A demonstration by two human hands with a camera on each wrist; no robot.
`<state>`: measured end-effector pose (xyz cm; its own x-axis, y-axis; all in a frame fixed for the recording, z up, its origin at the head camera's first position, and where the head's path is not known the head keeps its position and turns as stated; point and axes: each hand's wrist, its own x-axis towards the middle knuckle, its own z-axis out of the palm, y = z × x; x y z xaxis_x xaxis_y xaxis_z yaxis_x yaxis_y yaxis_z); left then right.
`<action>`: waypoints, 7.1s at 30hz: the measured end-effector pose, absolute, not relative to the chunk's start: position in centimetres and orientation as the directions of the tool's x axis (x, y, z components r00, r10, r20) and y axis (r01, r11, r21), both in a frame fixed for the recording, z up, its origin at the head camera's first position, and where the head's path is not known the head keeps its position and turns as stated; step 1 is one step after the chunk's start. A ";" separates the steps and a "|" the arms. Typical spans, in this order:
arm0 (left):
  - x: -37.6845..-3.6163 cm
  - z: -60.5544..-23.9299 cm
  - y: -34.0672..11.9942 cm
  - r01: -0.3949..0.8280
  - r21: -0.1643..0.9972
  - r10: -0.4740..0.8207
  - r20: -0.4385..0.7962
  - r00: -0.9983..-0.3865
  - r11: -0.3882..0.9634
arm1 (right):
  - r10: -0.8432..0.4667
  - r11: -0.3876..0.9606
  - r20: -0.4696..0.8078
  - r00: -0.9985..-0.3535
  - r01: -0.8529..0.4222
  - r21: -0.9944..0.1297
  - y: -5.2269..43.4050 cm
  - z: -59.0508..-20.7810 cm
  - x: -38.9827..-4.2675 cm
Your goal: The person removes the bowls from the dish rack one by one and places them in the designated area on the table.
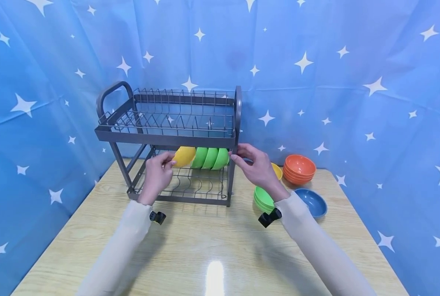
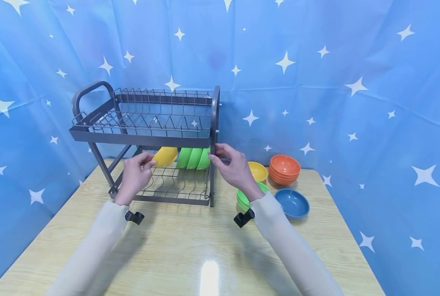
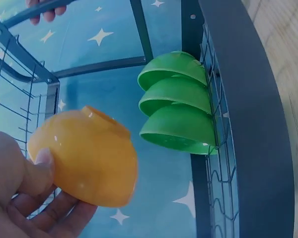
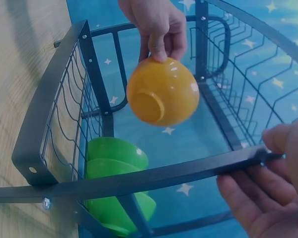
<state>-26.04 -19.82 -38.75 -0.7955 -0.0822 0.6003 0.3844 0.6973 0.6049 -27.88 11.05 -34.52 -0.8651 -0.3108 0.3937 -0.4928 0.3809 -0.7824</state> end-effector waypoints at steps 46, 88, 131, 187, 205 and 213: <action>-19.0 -37.8 -12.6 0.839 -0.034 0.582 0.736 -0.347 0.543 | -0.741 0.364 0.516 -0.430 -0.903 -0.229 16.1 -33.9 -20.4; -21.0 -38.3 -10.9 0.814 0.200 0.422 0.774 -0.472 0.545 | -0.720 0.450 0.516 -0.464 -0.878 -0.161 19.4 -34.3 -21.4; -27.8 -35.4 -5.6 0.417 0.876 0.074 0.412 -0.908 0.240 | -0.597 0.685 0.521 -0.610 -0.726 -0.065 24.9 -37.9 -32.1; -28.4 -36.6 -4.7 0.549 0.794 0.063 0.554 -0.830 0.262 | -0.550 0.799 0.050 -0.833 -0.543 -0.256 23.5 -41.2 -37.9; -28.3 -36.6 -4.7 0.542 0.803 0.057 0.547 -0.835 0.249 | -0.564 0.804 -0.053 -0.824 -0.534 -0.260 23.5 -40.9 -37.7; -28.4 -36.7 -4.7 0.544 0.801 0.047 0.551 -0.833 0.251 | -0.554 0.805 -0.031 -0.832 -0.526 -0.275 23.4 -40.4 -37.1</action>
<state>-28.41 -4.72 -36.68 -0.8330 0.0468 0.5513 0.5440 0.2512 0.8006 -37.14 23.43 -40.41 -0.8318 -0.5541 -0.0314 -0.5258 0.8049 -0.2752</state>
